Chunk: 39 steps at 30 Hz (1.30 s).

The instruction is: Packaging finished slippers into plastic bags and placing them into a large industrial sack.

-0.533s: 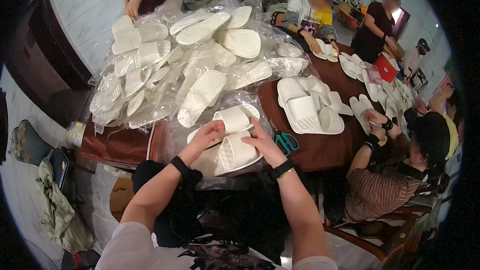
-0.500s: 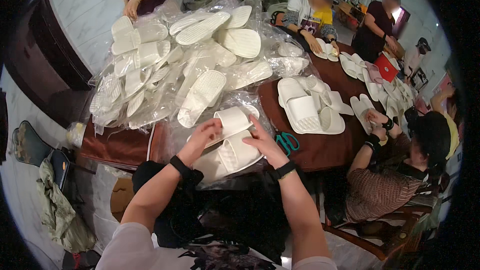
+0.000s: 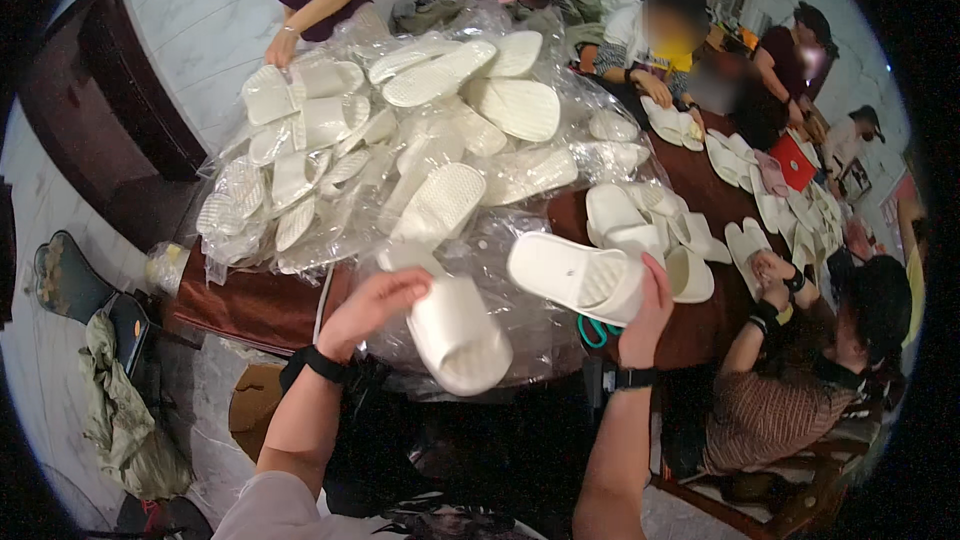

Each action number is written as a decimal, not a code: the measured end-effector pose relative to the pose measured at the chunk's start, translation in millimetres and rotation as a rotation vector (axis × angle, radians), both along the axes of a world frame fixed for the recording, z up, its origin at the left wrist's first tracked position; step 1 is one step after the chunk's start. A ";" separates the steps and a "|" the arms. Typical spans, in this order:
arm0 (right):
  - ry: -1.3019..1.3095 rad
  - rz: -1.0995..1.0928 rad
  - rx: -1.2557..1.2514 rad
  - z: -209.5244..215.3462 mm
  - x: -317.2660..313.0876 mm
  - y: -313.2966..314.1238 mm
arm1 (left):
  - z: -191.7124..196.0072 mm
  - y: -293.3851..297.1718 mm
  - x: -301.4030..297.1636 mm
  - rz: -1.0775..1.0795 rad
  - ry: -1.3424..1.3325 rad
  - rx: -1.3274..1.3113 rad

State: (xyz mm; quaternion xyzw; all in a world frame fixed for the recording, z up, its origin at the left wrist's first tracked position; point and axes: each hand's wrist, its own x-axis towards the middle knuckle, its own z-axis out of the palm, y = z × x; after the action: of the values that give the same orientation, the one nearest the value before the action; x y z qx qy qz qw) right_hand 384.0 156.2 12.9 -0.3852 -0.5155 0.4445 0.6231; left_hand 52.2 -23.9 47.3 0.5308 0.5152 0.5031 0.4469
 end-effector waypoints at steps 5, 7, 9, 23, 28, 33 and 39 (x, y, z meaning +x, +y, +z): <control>0.098 0.151 -0.085 2.5 -7.8 -6.9 | -24.1 6.7 15.1 -0.327 0.258 0.134; -0.010 0.313 -0.087 4.9 -17.1 -13.8 | -25.2 10.3 27.3 -0.409 0.317 0.267; -0.086 0.452 -0.146 -1.2 -18.4 -8.9 | -24.0 8.2 26.5 -0.451 0.327 0.269; 0.091 0.828 -0.605 -9.6 -49.4 -30.4 | -35.5 14.0 33.3 -0.296 -0.687 -0.256; 0.279 0.930 -0.702 -22.4 -46.1 -27.1 | -31.5 14.8 33.2 -0.024 -0.803 -0.174; 0.248 0.691 -0.607 -23.5 -51.1 -29.7 | -11.2 13.5 10.1 -0.001 -0.978 0.148; -0.675 0.489 0.242 -11.5 -65.1 -49.5 | -24.3 16.9 40.2 0.145 -0.529 0.156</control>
State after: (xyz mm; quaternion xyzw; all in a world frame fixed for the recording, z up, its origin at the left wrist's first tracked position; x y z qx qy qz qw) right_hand 318.9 106.7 1.5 -0.2994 -0.8149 0.3646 0.3367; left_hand 92.4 -7.0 23.0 0.3757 0.3772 0.6928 0.4864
